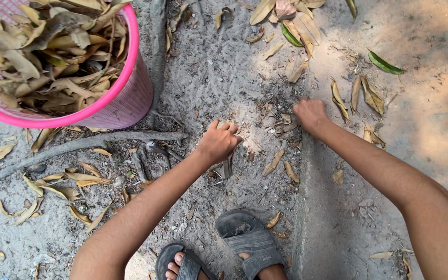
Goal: The person picks up dry leaves from the ground and places them into a pink basket.
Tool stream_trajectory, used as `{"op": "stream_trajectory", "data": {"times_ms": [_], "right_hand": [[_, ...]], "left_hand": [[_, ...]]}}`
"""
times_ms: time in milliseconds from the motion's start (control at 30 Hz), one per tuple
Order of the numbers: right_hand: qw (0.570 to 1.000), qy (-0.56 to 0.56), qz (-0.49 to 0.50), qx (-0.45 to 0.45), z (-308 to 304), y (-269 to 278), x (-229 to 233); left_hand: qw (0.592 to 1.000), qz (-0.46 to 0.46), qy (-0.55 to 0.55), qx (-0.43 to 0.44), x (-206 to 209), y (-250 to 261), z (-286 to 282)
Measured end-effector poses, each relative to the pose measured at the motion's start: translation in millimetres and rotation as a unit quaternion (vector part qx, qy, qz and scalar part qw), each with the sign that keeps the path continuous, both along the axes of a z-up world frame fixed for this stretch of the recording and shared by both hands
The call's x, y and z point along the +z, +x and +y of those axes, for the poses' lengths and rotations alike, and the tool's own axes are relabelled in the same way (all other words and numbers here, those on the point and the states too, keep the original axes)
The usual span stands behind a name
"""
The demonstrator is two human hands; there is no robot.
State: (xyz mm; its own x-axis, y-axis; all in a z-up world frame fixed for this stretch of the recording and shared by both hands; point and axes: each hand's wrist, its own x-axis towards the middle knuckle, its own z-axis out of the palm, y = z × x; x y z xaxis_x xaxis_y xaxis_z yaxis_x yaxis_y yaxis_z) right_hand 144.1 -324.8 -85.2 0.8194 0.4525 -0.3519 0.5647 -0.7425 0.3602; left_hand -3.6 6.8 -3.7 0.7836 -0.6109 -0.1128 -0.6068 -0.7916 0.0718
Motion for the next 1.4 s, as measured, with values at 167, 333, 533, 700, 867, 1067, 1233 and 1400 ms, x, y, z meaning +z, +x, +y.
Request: {"op": "stream_trajectory", "data": {"times_ms": [167, 333, 533, 700, 867, 1067, 1233, 1400], "right_hand": [[0.992, 0.091, 0.000, -0.088, 26, 10, 69], [0.905, 0.375, 0.071, -0.186, 113, 26, 192], [0.756, 0.648, 0.071, 0.054, 280, 45, 310], [0.677, 0.716, 0.104, 0.132, 422, 37, 336], [0.674, 0.681, 0.284, 0.027, 470, 8, 338], [0.705, 0.674, 0.058, 0.214, 407, 10, 333], [0.766, 0.625, 0.081, 0.123, 311, -14, 298], [0.879, 0.454, 0.132, 0.052, 220, -47, 218]], "left_hand": [[0.997, -0.059, -0.049, 0.004, -9, 1, 16], [0.998, -0.025, -0.044, 0.031, -17, 4, 35], [0.997, 0.001, -0.033, 0.067, -14, 10, 53], [0.993, 0.088, 0.006, 0.079, 0, 12, 57], [0.993, 0.075, -0.021, 0.088, 2, 11, 63], [0.994, 0.046, -0.040, 0.087, -6, 6, 73], [0.994, 0.059, -0.018, 0.089, 0, 0, 72], [0.995, 0.075, -0.003, 0.068, 5, -2, 63]]}}
